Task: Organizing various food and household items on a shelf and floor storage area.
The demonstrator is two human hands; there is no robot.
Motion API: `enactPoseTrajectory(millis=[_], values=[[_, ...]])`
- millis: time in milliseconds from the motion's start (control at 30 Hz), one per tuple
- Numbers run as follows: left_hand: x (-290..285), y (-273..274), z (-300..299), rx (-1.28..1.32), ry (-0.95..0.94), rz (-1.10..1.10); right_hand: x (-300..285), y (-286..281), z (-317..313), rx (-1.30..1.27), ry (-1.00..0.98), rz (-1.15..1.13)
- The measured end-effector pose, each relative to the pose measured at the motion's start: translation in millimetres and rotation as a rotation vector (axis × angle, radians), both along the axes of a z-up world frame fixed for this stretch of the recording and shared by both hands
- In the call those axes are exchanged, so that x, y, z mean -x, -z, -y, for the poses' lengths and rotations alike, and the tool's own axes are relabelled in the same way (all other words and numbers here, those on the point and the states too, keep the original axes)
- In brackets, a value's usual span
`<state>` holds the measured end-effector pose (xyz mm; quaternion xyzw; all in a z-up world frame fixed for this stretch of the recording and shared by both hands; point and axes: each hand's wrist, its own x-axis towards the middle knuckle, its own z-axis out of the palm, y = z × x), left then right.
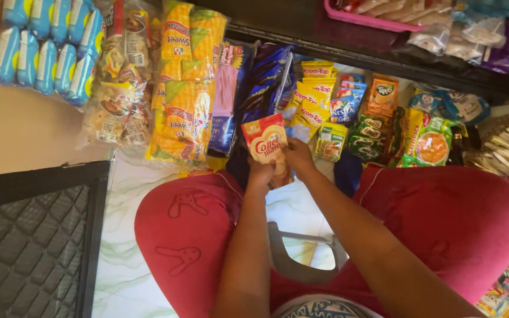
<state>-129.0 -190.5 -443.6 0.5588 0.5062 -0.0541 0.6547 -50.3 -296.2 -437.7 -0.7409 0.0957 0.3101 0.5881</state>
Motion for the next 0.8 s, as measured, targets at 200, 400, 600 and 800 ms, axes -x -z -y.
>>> enactPoseTrajectory(millis=[200, 400, 600, 800], values=[[-3, -7, 2, -0.189, -0.056, 0.119, -1, 26, 2, -0.031, -0.029, -0.083], [-2, 5, 5, -0.18, -0.104, 0.166, -8, 35, 11, 0.014, 0.025, -0.007], [-7, -12, -7, -0.406, -0.002, -0.006, -25, 33, 24, -0.023, 0.039, 0.123], [-21, 1, -26, -0.638, -0.132, 0.335, -47, -34, 15, -0.231, 0.101, -0.057]])
